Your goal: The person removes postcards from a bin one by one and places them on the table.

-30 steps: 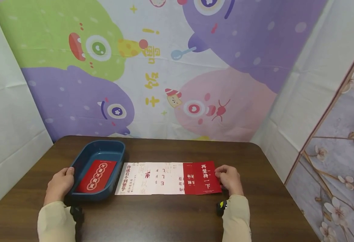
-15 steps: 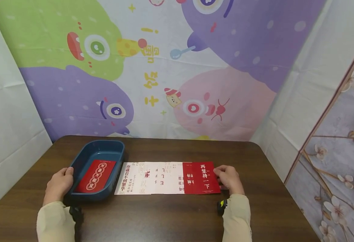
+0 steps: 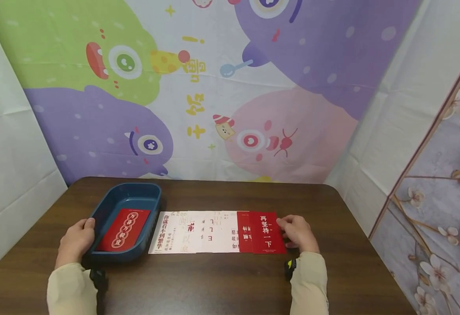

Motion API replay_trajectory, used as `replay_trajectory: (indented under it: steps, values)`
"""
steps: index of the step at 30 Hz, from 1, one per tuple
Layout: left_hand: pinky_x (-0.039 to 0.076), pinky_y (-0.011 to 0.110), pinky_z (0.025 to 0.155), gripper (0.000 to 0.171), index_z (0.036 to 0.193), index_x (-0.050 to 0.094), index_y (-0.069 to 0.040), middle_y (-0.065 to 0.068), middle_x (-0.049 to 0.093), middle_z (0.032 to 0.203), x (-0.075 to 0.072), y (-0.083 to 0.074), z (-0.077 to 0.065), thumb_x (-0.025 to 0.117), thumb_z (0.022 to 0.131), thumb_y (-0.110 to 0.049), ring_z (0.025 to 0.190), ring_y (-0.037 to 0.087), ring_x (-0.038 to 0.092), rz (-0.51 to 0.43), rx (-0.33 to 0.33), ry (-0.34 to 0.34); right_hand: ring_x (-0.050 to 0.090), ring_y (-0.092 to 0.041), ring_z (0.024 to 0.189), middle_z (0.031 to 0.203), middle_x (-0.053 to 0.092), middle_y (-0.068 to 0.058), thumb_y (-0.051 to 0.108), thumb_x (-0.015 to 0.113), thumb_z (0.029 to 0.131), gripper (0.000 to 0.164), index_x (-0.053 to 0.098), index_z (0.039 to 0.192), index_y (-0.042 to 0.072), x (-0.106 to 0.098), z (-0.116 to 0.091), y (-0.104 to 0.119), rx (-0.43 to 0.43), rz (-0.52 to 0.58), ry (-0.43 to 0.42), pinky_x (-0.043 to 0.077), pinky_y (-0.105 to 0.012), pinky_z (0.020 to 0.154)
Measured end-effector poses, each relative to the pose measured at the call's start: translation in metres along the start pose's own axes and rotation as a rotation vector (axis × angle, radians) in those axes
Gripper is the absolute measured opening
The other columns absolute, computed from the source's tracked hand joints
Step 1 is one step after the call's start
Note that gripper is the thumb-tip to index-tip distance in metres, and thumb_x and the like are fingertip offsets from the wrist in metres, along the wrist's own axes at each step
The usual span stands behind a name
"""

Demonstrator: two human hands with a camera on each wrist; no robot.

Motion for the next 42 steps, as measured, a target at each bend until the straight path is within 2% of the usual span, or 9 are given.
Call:
replay_trajectory:
  steps: [5, 12, 32, 37, 42]
  values:
    - [0.029, 0.075, 0.101, 0.066, 0.145, 0.033, 0.003, 0.041, 0.035, 0.141, 0.000, 0.000, 0.001, 0.016, 0.104, -0.046, 0.120, 0.061, 0.036, 0.002, 0.003, 0.001, 0.060, -0.039, 0.098, 0.122, 0.059, -0.032, 0.029, 0.056, 0.099, 0.046, 0.050, 0.129, -0.005, -0.003, -0.002, 0.004, -0.019, -0.044, 0.009, 0.060, -0.048, 0.073]
    - [0.029, 0.075, 0.101, 0.066, 0.145, 0.032, 0.003, 0.042, 0.035, 0.141, 0.000, 0.000, 0.001, 0.015, 0.104, -0.046, 0.120, 0.061, 0.036, 0.012, 0.009, 0.001, 0.063, -0.035, 0.095, 0.118, 0.063, -0.028, 0.029, 0.058, 0.097, 0.045, 0.052, 0.130, -0.001, 0.002, 0.004, 0.001, -0.066, -0.054, 0.040, 0.059, -0.047, 0.076]
    - [0.029, 0.075, 0.101, 0.066, 0.145, 0.033, 0.002, 0.041, 0.035, 0.141, 0.000, 0.000, 0.002, 0.016, 0.104, -0.047, 0.121, 0.061, 0.035, 0.015, 0.017, 0.003, 0.061, -0.035, 0.097, 0.118, 0.063, -0.026, 0.027, 0.057, 0.098, 0.043, 0.052, 0.130, -0.001, 0.006, 0.006, -0.001, -0.076, -0.048, 0.048, 0.058, -0.048, 0.077]
    - [0.028, 0.074, 0.102, 0.065, 0.144, 0.032, 0.004, 0.042, 0.035, 0.141, -0.001, 0.000, 0.003, 0.016, 0.104, -0.045, 0.122, 0.062, 0.034, 0.017, 0.019, -0.003, 0.061, -0.034, 0.097, 0.120, 0.062, -0.027, 0.028, 0.058, 0.098, 0.044, 0.052, 0.131, 0.000, 0.004, 0.004, 0.001, -0.078, -0.057, 0.042, 0.058, -0.048, 0.078]
    - [0.029, 0.074, 0.101, 0.065, 0.143, 0.034, 0.003, 0.042, 0.036, 0.140, 0.000, 0.001, 0.003, 0.016, 0.104, -0.045, 0.120, 0.061, 0.036, 0.018, 0.016, -0.008, 0.062, -0.034, 0.094, 0.119, 0.062, -0.027, 0.031, 0.059, 0.097, 0.046, 0.053, 0.130, 0.000, 0.009, 0.000, 0.012, -0.100, -0.086, 0.038, 0.058, -0.045, 0.074]
Point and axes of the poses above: each hand's wrist, its own z-axis towards the middle knuckle, its own x-axis out of the palm, y = z × x, the point moved 3 cm from there along z, towards the middle knuckle
